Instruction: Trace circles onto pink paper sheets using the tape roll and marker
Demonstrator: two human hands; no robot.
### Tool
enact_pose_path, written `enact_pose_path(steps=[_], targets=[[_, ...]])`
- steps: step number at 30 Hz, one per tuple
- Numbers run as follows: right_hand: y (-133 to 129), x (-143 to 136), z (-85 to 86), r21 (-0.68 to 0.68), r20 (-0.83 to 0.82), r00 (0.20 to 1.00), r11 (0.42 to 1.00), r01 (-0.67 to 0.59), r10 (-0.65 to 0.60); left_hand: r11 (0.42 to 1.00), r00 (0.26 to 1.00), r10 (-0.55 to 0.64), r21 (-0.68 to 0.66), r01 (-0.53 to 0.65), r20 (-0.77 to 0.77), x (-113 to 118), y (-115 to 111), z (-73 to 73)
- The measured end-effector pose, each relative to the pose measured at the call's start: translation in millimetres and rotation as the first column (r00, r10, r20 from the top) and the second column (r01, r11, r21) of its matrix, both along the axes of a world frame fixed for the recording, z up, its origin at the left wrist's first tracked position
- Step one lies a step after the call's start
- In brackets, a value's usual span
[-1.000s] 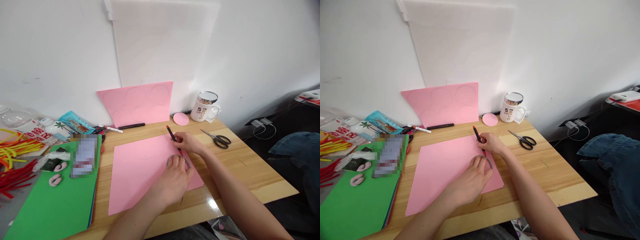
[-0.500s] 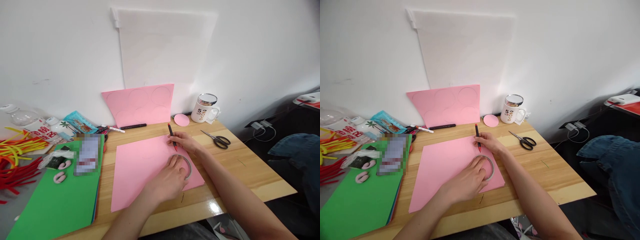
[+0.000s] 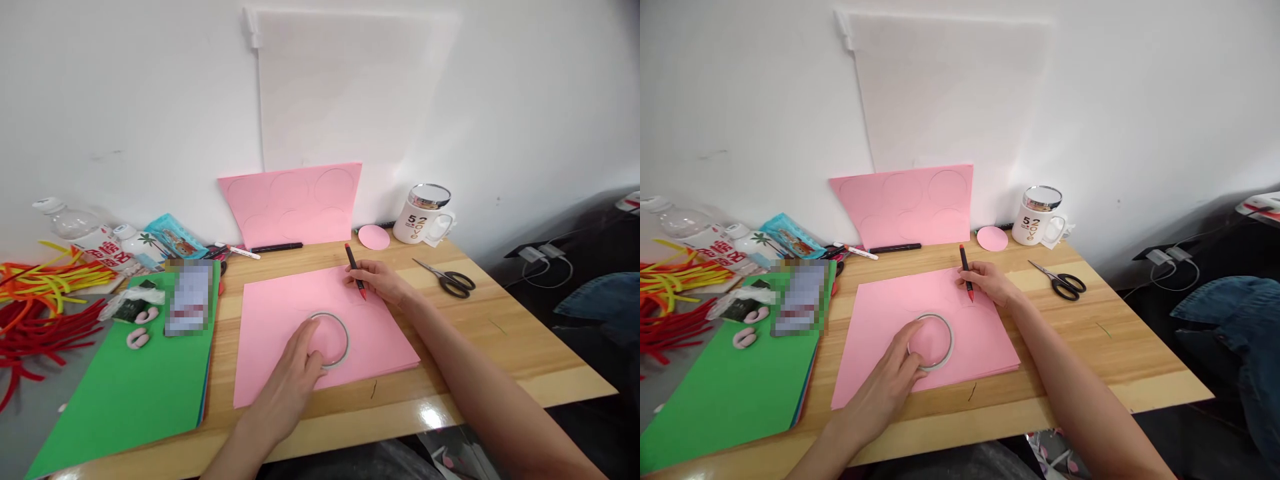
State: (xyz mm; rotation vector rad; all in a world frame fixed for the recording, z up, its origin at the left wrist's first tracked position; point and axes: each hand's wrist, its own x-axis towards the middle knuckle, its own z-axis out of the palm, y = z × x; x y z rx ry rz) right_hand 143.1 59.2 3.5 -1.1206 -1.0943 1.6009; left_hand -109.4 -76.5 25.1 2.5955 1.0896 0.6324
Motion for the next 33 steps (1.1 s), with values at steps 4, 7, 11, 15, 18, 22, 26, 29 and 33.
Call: enact_pose_path(steps=[4,7,11,15,18,22,26,29,33], targets=[[2,2,-3.4,-0.012,0.03,1.0,1.0,-0.007,0.008,0.998,0.997,0.035,0.047,-0.038,0.067,-14,-5,-5.8],[2,3,-5.3,-0.006,0.047,0.999,1.0,-0.02,0.02,0.992,0.997,0.038,0.121,-0.045,0.063,-16,-6,-7.6],[0,2,-4.6,0.014,0.086,0.996,1.0,-0.006,0.004,0.987,0.996,0.056,0.145,-0.065,0.068,-16,-8,-8.9],[-3,0,-0.6,0.035,0.134,0.991,0.999,-0.002,-0.003,0.986,0.991,0.092,0.13,-0.104,0.096,-16,-9,-7.5],[-4,-1,2.9,0.055,0.178,0.984,0.998,-0.004,-0.006,0.988,0.988,0.092,0.112,-0.106,0.12,-16,-9,-5.9],[-5,-2,5.3,0.055,0.21,0.978,0.998,-0.003,-0.009,0.99,0.988,0.097,0.094,-0.109,0.123,-17,-8,-4.8],[-5,-1,4.0,0.067,0.218,0.976,0.998,-0.02,0.005,0.991,0.987,0.097,0.085,-0.108,0.126,-18,-8,-6.3],[-5,0,3.1,0.066,0.217,0.976,0.997,-0.029,0.014,0.989,0.984,0.104,0.092,-0.117,0.142,-18,-7,-8.4],[-4,0,3.1,0.059,0.218,0.976,0.998,-0.023,0.009,0.987,0.98,0.109,0.103,-0.127,0.165,-17,-6,-10.3]])
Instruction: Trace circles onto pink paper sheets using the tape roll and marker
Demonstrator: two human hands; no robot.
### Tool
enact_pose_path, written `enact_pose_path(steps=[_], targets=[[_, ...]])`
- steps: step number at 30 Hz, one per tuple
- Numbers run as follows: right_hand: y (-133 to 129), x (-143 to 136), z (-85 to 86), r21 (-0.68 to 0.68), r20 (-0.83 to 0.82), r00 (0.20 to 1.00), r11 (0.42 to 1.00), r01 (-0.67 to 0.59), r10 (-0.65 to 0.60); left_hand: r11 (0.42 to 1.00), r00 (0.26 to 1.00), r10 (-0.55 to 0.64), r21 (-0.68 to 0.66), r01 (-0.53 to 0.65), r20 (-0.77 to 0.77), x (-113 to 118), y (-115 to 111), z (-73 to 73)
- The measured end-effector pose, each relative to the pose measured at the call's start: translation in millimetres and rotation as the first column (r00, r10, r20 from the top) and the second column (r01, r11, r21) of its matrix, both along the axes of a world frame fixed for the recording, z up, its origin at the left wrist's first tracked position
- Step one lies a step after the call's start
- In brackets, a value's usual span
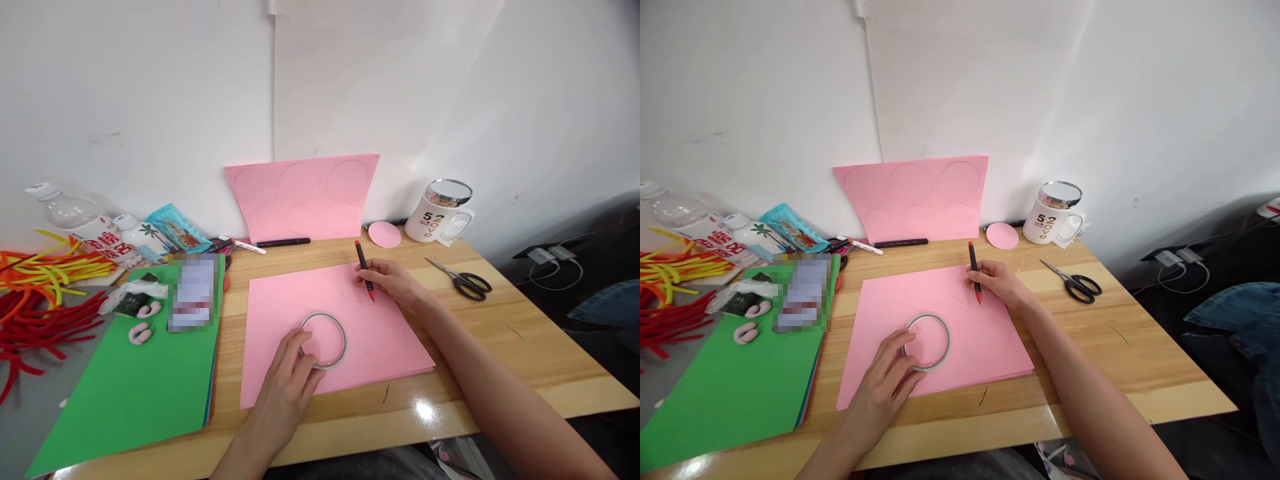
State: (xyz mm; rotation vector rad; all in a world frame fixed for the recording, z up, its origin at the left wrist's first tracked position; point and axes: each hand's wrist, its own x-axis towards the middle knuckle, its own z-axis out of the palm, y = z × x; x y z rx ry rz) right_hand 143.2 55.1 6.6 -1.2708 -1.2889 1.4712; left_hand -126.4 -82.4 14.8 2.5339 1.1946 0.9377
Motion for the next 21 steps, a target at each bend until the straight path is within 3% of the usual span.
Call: enact_pose_path(steps=[16,21], targets=[[-2.2,-2.4,1.7,0.006,-0.006,1.0,1.0,0.004,-0.004,0.998,0.999,0.009,0.054,-0.011,0.036,1.4,2.5,-3.7],[-0.7,-0.2,-1.8,0.024,-0.009,1.0,1.0,-0.012,0.012,0.991,0.998,0.011,0.135,-0.003,-0.062,2.9,5.5,-1.4]])
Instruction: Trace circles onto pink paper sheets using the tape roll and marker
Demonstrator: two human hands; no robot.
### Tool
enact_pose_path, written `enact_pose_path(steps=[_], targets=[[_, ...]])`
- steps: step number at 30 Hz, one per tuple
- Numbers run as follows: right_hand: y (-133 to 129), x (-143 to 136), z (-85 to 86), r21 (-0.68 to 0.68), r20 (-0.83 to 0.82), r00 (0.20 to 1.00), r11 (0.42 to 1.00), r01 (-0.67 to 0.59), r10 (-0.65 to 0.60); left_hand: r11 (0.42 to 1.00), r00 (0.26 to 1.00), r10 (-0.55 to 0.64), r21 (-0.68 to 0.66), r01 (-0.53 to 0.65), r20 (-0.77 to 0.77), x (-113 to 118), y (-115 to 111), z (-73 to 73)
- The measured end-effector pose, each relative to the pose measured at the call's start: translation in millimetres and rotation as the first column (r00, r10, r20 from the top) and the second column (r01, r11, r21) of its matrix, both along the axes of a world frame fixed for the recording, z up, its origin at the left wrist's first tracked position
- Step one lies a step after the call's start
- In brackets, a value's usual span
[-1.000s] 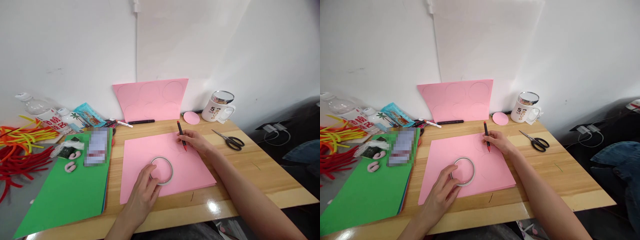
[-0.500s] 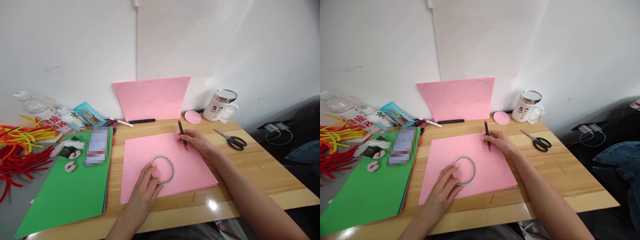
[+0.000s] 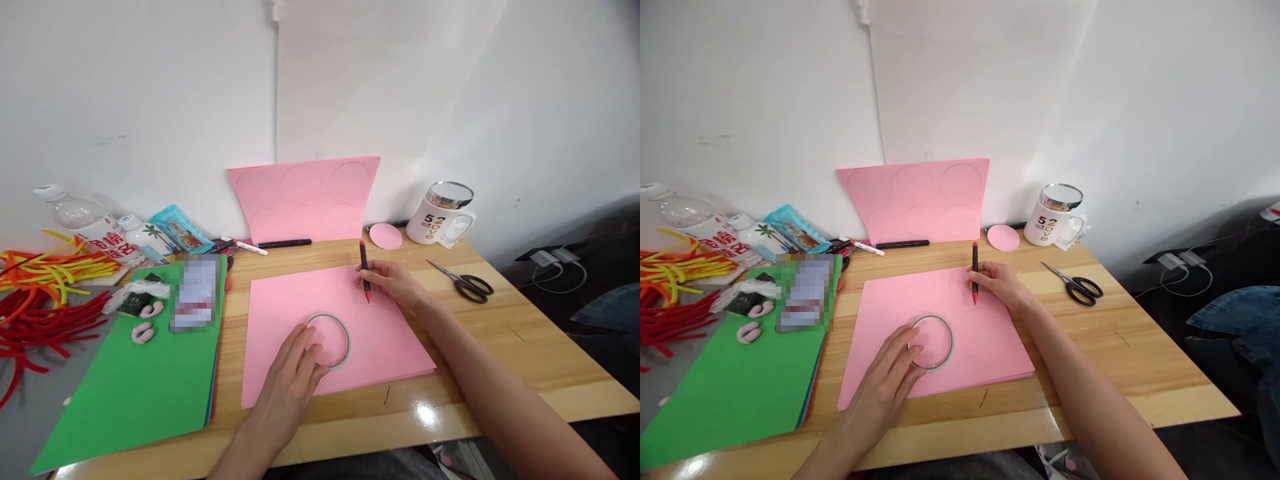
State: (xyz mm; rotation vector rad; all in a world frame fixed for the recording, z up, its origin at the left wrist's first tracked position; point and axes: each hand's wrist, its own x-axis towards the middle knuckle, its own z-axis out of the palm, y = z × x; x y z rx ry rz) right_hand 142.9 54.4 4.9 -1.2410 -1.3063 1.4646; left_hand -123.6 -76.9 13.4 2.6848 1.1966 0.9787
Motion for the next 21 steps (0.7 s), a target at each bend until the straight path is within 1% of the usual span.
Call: enact_pose_path(steps=[4,7,9,14,17,21], targets=[[0,0,-1.3,0.002,-0.031,0.999,1.0,0.008,-0.008,0.996,0.983,-0.081,0.023,0.086,-0.166,4,9,5.1],[0,-2,-0.4,-0.011,-0.064,0.998,1.0,0.028,-0.028,0.987,0.946,-0.155,-0.006,0.16,-0.285,7,18,10.1],[-1,-3,0.8,-0.028,-0.08,0.996,0.999,0.037,-0.04,0.982,0.924,-0.187,-0.037,0.186,-0.333,9,23,12.1],[-2,-8,5.4,-0.04,-0.101,0.993,0.998,0.056,-0.06,0.972,0.896,-0.228,-0.045,0.229,-0.381,10,28,11.8],[-6,-18,10.1,-0.018,-0.104,0.991,0.996,0.089,-0.09,0.974,0.901,-0.228,-0.091,0.209,-0.368,10,27,14.8],[-14,-41,14.0,-0.017,-0.138,0.985,0.995,0.1,-0.101,0.974,0.906,-0.215,-0.145,0.173,-0.365,11,27,20.1]])
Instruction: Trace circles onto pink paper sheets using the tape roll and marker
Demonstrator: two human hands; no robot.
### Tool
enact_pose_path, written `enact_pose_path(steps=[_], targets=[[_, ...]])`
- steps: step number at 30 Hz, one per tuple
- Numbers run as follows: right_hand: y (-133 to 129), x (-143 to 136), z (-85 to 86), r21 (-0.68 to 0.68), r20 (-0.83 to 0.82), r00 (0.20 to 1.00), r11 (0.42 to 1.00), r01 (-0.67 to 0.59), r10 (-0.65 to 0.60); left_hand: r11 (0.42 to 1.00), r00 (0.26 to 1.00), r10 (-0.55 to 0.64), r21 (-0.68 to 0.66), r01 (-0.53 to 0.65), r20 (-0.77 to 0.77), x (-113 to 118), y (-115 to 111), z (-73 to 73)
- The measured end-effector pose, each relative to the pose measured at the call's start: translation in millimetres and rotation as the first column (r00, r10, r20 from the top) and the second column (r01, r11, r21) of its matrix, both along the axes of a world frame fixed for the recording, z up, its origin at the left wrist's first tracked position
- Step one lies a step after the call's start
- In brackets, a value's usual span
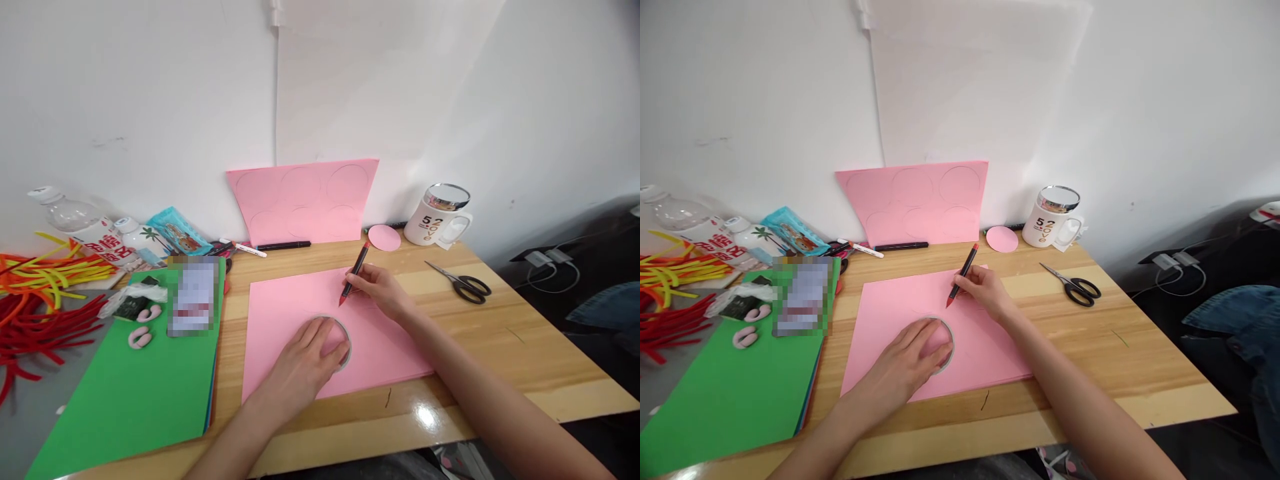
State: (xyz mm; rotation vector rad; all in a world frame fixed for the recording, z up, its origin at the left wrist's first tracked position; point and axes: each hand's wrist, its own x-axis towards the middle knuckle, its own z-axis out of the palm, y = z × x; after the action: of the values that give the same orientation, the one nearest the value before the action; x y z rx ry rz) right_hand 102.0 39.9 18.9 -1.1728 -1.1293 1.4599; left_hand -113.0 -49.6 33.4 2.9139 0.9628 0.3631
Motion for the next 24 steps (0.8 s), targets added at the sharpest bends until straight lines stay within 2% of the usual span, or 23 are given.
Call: enact_pose_path(steps=[4,8,12,17,24], targets=[[-8,-21,-2.3,-0.021,-0.041,0.999,1.0,-0.015,0.014,1.0,0.999,-0.001,-0.026,0.002,0.038,0,1,-1.0],[-11,-32,-4.7,-0.025,0.027,1.0,1.0,0.008,-0.007,1.0,0.999,0.0,-0.015,0.001,0.047,-1,1,-3.0],[-12,-39,-5.6,-0.028,0.114,0.993,0.999,0.037,-0.034,1.0,1.0,-0.003,-0.004,0.003,0.008,-1,1,-1.5],[-12,-46,-8.0,0.001,0.092,0.996,1.0,0.009,-0.009,1.0,1.0,-0.009,0.002,0.009,0.011,-1,1,-3.7],[-14,-43,-0.6,-0.005,0.173,0.984,1.0,0.031,-0.03,0.996,1.0,0.003,-0.089,-0.004,-0.009,-1,2,-3.1]])
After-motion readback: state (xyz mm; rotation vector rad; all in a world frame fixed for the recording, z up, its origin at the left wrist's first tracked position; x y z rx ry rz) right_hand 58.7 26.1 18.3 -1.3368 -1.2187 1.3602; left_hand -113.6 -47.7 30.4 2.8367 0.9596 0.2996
